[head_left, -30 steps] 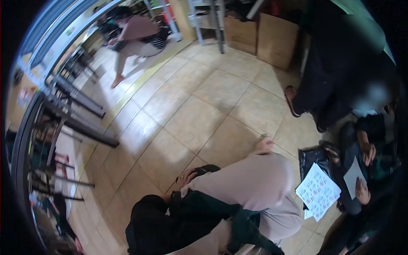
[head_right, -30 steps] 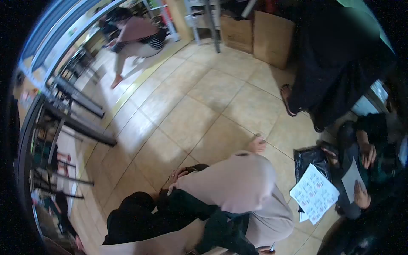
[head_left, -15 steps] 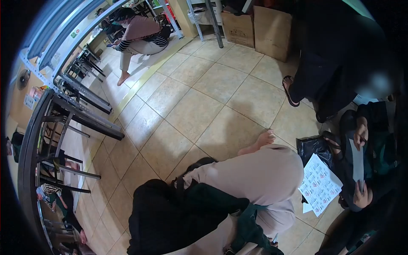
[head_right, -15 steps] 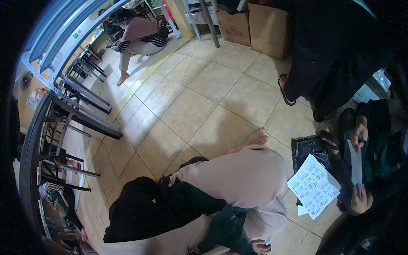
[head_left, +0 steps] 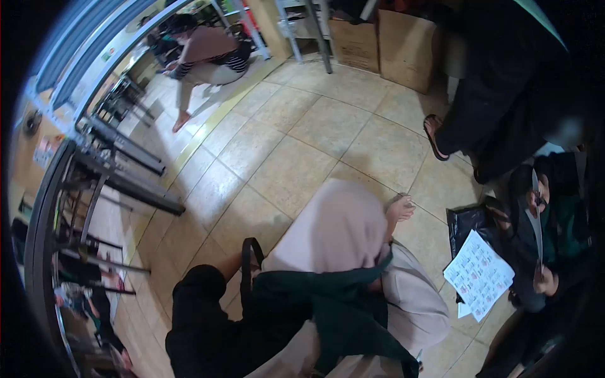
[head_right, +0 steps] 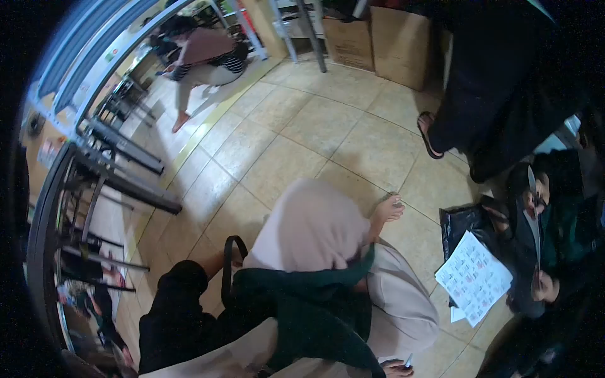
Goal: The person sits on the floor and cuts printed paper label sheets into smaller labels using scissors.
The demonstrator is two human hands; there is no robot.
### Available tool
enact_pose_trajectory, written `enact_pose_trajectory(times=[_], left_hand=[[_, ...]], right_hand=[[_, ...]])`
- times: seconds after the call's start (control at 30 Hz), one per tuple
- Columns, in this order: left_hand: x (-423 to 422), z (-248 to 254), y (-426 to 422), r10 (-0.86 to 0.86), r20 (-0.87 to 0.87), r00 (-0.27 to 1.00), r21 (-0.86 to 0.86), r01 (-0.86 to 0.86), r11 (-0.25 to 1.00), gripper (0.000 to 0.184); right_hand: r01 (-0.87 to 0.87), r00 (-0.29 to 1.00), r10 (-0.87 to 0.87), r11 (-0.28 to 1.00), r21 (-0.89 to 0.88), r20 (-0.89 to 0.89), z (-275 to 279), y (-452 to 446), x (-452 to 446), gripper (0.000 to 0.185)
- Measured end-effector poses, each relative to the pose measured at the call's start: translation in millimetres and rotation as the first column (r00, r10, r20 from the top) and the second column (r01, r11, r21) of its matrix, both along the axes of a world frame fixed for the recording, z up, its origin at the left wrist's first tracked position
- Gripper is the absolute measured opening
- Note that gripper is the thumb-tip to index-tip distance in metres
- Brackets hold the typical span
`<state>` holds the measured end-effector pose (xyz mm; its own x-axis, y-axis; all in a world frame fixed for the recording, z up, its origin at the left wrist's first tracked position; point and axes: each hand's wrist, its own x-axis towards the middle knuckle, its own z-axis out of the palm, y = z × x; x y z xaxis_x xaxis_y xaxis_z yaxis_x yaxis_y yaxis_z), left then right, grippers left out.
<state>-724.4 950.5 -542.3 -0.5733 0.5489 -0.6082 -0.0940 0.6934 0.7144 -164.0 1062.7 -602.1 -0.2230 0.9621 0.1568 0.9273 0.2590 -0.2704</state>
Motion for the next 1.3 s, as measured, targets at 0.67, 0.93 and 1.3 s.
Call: enact_pose_trajectory(times=[0.67,0.93,1.3], left_hand=[[-219.0,222.8,123.3,-0.295,-0.270,0.916,0.635,0.400,0.661,0.048],[-108.9,146.6,63.7,-0.137,-0.120,0.983,0.695,0.182,0.696,0.032],[-74.2,142.6,148.0,0.082,0.045,0.996,0.821,-0.084,0.565,0.023]], right_hand=[[0.451,0.893,-0.399,0.801,-0.395,0.210,111.4,204.6,-23.6,0.047],[0.397,0.862,-0.307,0.904,-0.160,0.403,40.0,284.3,-195.0,0.030],[0.426,0.848,-0.328,0.890,-0.165,0.417,48.8,275.2,-189.2,0.016]])
